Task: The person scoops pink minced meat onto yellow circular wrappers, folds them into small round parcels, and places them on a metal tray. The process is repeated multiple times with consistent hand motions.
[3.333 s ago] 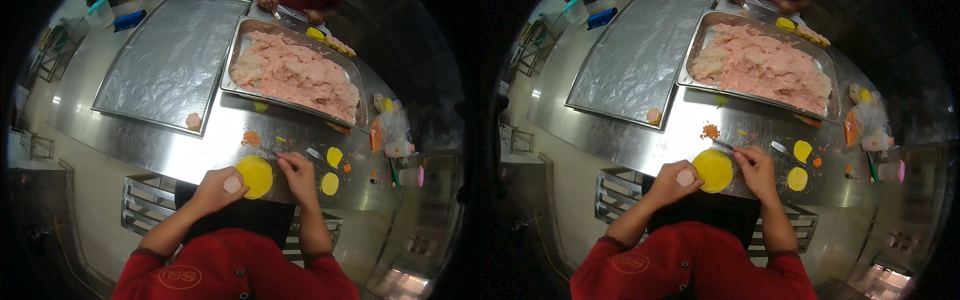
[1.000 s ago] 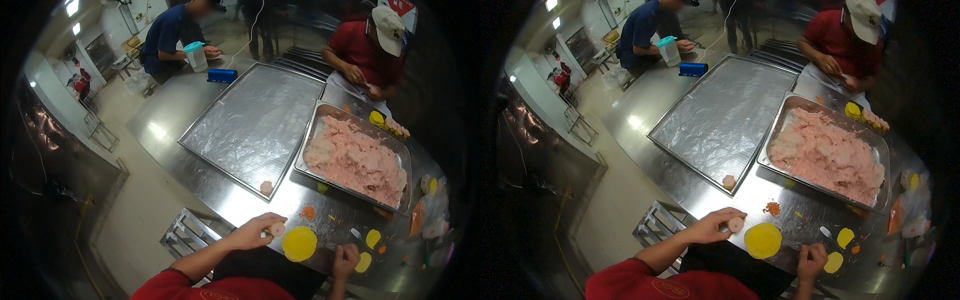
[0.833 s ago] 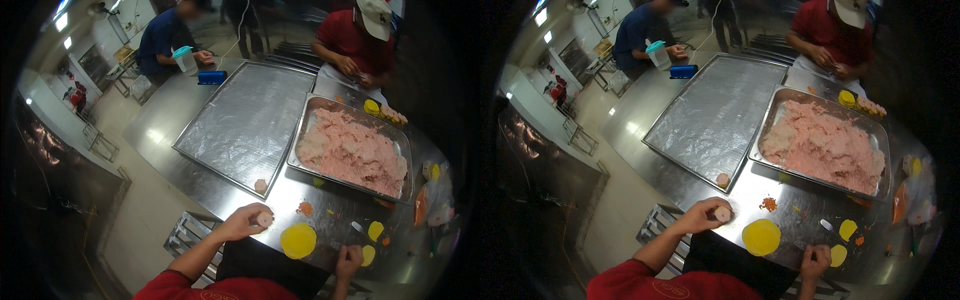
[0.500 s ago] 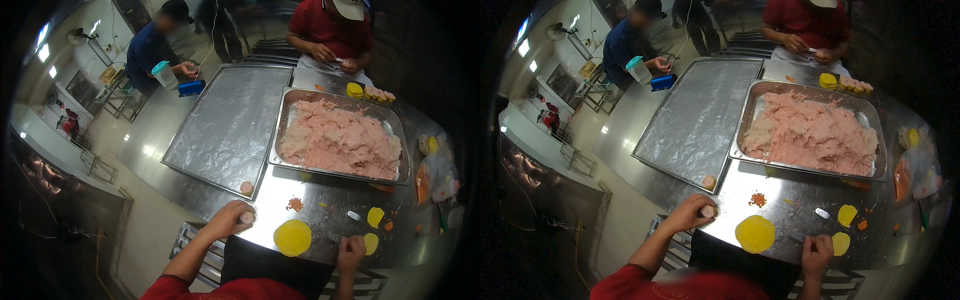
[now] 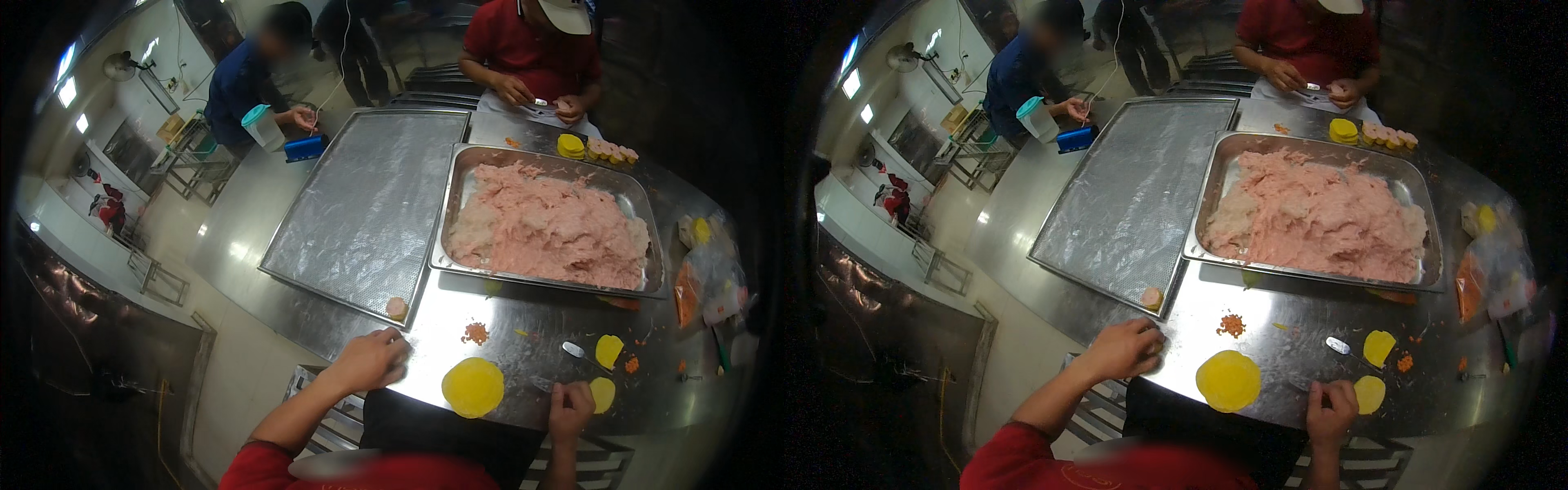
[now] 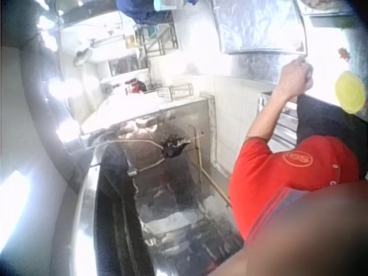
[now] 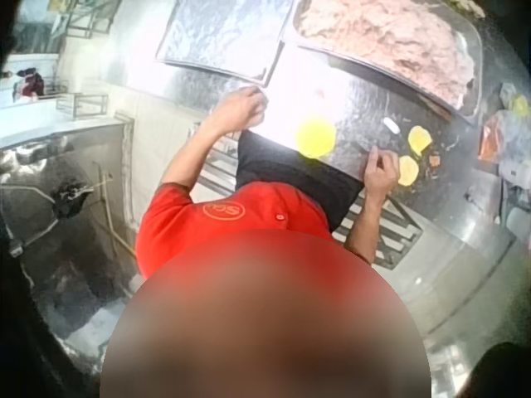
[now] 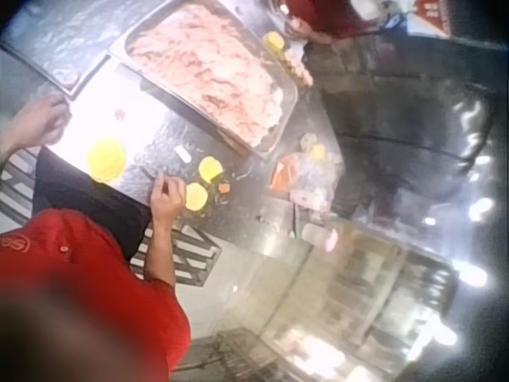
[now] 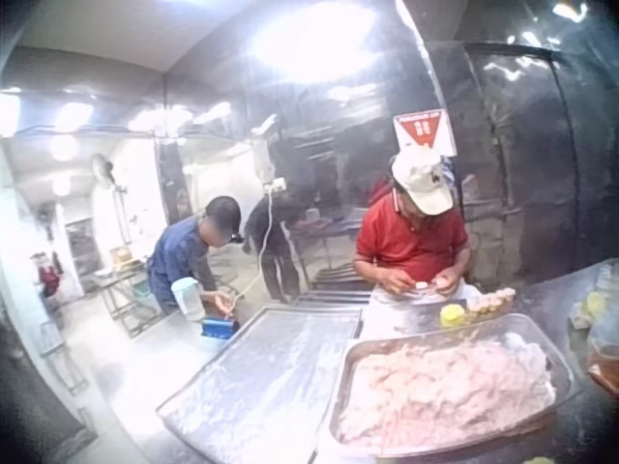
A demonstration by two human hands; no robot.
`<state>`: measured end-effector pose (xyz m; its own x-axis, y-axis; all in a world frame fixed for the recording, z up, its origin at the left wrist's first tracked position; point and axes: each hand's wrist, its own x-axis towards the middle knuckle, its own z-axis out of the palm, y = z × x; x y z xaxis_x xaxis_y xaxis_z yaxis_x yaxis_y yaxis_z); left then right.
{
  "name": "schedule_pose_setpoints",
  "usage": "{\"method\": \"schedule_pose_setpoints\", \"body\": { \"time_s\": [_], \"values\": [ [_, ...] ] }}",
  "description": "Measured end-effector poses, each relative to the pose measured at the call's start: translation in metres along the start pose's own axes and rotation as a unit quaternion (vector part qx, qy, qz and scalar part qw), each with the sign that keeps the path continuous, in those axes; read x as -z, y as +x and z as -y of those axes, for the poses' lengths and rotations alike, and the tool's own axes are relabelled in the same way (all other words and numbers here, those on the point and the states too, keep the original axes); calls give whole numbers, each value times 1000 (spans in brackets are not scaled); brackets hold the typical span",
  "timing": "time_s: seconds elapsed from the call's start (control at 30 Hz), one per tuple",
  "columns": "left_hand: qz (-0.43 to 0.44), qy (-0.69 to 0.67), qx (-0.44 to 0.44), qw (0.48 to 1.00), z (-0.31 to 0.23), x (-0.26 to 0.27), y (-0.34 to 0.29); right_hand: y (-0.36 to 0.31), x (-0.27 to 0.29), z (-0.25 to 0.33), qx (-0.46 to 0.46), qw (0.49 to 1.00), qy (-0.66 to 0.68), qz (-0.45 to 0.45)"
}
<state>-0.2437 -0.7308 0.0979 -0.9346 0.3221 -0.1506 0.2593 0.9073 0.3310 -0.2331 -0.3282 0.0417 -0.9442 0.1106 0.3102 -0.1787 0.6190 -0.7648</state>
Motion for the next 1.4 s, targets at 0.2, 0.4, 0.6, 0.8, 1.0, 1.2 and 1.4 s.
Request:
{"method": "schedule_pose_setpoints", "body": {
  "time_s": [0.2, 0.4, 0.6, 0.8, 1.0, 1.2, 1.4],
  "values": [
    [-29, 9, 43, 999, -6, -6, -5, 1, 0, -1, 4, 1000, -6, 1],
    [-34, 15, 20, 999, -1, -11, -5, 0, -1, -4, 0, 1000, 1, 2],
    [-53, 3, 94, 994, -11, -11, -3, 1, -1, -1, 11, 1000, -5, -4],
    [-93, 5, 74, 993, -11, -16, 1, 3, 0, 1, 19, 1000, -7, -4],
    [-97, 13, 82, 992, -10, -18, -2, 2, 0, 1, 11, 1000, -15, -1],
    [-80, -4, 91, 993, -10, -18, -6, 1, -1, 0, 3, 1000, -14, 0],
    [-83, -12, 72, 994, -7, -13, -10, 1, 0, 2, -8, 1000, -9, -2]
  ]
}}
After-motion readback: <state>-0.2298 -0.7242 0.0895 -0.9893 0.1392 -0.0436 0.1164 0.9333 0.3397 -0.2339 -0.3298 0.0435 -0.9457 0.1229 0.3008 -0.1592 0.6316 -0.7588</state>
